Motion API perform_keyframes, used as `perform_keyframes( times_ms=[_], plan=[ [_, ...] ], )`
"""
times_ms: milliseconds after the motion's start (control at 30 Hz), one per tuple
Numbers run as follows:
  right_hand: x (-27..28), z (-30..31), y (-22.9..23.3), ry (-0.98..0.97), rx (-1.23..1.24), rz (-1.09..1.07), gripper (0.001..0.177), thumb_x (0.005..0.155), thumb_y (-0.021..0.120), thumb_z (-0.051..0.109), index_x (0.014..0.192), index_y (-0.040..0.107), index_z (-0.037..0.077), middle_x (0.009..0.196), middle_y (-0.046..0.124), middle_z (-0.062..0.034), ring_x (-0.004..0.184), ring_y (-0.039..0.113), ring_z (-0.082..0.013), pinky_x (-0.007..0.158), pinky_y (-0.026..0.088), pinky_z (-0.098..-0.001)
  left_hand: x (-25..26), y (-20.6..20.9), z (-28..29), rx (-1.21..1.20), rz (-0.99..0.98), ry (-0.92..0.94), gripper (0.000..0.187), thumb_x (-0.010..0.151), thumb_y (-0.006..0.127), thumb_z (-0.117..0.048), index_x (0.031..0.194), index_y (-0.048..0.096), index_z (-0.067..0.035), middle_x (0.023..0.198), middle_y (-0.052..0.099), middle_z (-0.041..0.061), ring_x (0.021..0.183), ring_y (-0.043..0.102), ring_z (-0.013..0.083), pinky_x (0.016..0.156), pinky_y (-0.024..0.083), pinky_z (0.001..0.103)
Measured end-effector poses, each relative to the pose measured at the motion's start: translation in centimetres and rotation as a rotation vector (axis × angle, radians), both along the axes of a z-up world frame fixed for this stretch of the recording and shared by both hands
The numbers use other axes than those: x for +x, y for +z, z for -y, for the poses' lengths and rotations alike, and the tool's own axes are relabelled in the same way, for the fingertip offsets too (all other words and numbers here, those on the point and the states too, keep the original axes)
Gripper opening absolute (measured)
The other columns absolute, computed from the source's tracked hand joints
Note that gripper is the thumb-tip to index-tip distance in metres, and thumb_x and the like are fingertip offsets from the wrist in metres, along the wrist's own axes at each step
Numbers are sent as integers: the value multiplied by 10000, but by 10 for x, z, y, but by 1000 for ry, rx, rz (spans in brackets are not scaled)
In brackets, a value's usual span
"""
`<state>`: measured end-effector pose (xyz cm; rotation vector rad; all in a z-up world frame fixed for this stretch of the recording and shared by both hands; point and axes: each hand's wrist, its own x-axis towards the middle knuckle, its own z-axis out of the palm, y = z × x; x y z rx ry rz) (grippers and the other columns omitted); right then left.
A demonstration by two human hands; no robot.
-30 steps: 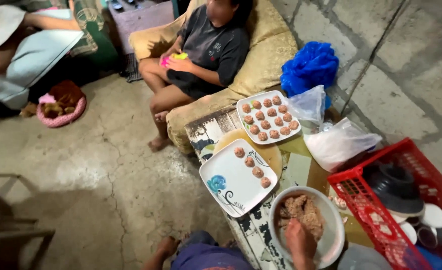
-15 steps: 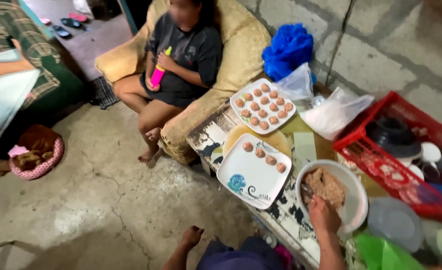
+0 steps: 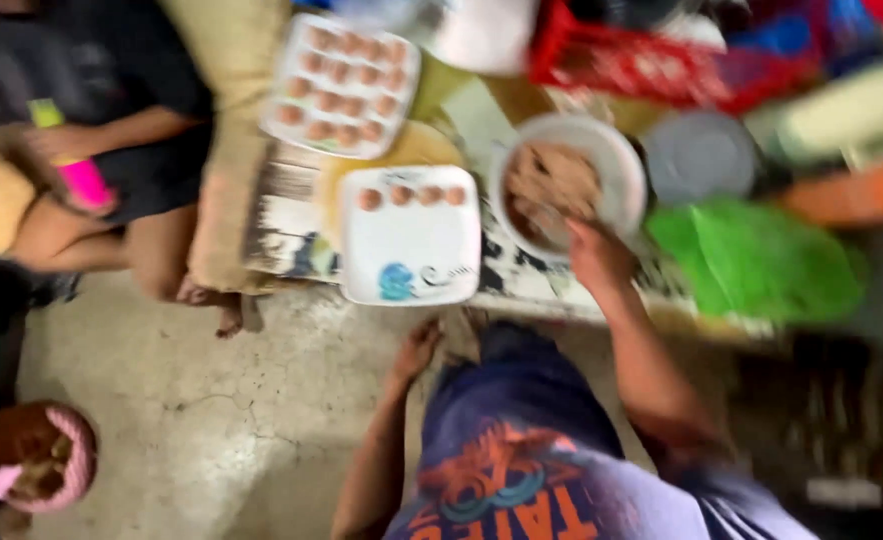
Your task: The person is forming small balls from a meat mixture by hand and placing them on trays.
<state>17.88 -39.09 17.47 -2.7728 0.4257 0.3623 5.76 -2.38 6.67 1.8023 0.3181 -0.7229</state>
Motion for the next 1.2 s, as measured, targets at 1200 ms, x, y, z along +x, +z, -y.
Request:
perform_keyframes(
  times_ms=[1200],
  plan=[
    [47,8,48,113,816,-28,316,978,593,150,1243,753,87,795,746,-147,719,693,-239,693,579,-400,151,131,133,30,462,229,318,954,672,-148,1260,685,-62,1083,734,126,873,761,272,702,628,326]
  ],
)
